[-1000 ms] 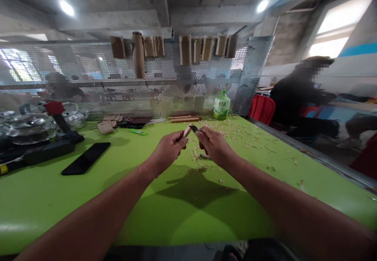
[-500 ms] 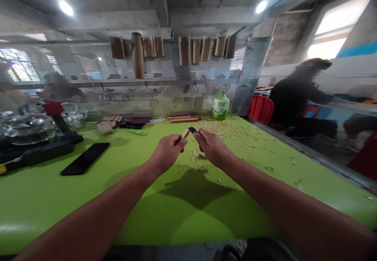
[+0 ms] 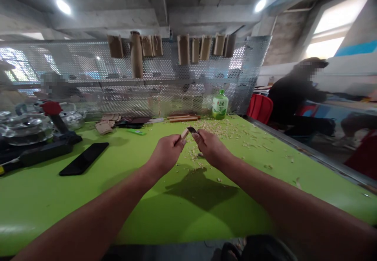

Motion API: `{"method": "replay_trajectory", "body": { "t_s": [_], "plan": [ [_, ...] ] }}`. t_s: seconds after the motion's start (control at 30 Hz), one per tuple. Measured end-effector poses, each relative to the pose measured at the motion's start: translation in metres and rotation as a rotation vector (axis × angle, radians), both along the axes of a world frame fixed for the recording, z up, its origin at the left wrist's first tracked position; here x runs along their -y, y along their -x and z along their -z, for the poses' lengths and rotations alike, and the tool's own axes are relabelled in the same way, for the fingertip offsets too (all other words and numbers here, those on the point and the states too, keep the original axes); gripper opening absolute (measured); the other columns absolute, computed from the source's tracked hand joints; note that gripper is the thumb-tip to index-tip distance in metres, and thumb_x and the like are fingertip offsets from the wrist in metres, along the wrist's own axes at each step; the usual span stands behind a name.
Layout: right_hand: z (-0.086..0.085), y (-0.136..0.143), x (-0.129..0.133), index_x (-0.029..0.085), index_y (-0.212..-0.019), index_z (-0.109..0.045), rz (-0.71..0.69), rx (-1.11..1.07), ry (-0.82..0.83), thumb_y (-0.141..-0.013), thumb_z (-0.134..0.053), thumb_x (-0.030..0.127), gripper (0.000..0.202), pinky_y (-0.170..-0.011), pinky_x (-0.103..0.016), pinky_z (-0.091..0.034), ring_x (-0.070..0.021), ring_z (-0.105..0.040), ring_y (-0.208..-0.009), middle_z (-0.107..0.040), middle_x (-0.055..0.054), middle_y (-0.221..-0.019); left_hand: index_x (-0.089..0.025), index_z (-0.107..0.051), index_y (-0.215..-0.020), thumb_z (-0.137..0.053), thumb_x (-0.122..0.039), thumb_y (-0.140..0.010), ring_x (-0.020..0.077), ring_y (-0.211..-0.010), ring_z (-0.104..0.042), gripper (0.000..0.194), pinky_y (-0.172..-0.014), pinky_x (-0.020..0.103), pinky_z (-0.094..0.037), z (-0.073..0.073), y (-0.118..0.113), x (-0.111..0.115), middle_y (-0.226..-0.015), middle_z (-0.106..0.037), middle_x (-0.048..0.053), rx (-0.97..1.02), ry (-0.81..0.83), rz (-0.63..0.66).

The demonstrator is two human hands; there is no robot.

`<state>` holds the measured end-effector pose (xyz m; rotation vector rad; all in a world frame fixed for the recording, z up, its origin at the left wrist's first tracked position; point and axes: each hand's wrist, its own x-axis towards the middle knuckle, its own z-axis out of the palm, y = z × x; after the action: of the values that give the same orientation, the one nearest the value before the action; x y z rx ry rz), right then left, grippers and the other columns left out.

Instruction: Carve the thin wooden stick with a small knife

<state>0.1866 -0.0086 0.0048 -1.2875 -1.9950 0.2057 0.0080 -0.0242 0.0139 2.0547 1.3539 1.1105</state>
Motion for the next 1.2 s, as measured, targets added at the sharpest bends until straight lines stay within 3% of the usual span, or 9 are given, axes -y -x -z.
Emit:
{"method": "replay_trajectory", "body": {
  "t_s": [0.1,0.3,0.47,0.63,1.2],
  "plan": [
    [0.001,0.000,-0.001,0.022,-0.078,-0.041,0.027,0.026,-0.037,-0.097,-0.034,0.044,0.030,-0.052,-0.028,-0.019,-0.0121,-0.036,-0.051,-0.045,0.002,-0.059,-0.017,-0.046,-0.064,-0.048,-0.035,-0.089,0.0093,-0.054,-0.034,0.030,-0.051,0.024,-0.023,0.000,0.001,0.001,-0.057,-0.039,-0.004,-0.035,-0.036,-0.028],
    [0.006,-0.001,-0.009,0.022,-0.073,-0.039,-0.111,-0.118,0.086,-0.097,-0.031,0.050,0.037,-0.050,-0.026,-0.023,-0.0116,-0.038,-0.050,-0.044,0.003,-0.055,-0.017,-0.044,-0.064,-0.048,-0.034,-0.088,0.0095,-0.054,-0.034,0.030,-0.051,0.024,-0.023,-0.001,0.001,0.000,-0.057,-0.039,-0.004,-0.065,-0.025,0.006],
    [-0.001,-0.003,-0.006,0.021,-0.074,-0.045,0.044,0.085,-0.001,-0.098,-0.032,0.048,0.039,-0.053,-0.027,-0.022,-0.0130,-0.040,-0.055,-0.049,-0.001,-0.061,-0.017,-0.046,-0.064,-0.049,-0.034,-0.088,0.0095,-0.054,-0.035,0.029,-0.051,0.024,-0.023,0.001,0.000,-0.002,-0.056,-0.041,-0.004,-0.059,-0.026,-0.008],
    [-0.003,-0.002,-0.005,0.020,-0.073,-0.050,0.173,0.209,0.007,-0.096,-0.025,0.061,0.053,-0.051,-0.028,-0.019,-0.0128,-0.036,-0.052,-0.052,-0.003,-0.063,-0.017,-0.050,-0.065,-0.049,-0.034,-0.087,0.0095,-0.052,-0.036,0.028,-0.049,0.024,-0.022,0.007,-0.002,-0.003,-0.056,-0.044,-0.004,-0.045,0.020,-0.018],
    [0.016,-0.003,-0.022,0.019,-0.064,-0.047,-0.018,-0.024,0.049,-0.090,-0.027,0.073,0.063,-0.049,-0.027,-0.020,-0.0110,-0.036,-0.051,-0.044,0.000,-0.056,-0.016,-0.055,-0.072,-0.046,-0.026,-0.090,0.0109,-0.056,-0.039,0.023,-0.055,0.025,-0.024,0.003,-0.001,0.003,-0.060,-0.048,-0.002,-0.202,-0.155,-0.007]
  ]
}}
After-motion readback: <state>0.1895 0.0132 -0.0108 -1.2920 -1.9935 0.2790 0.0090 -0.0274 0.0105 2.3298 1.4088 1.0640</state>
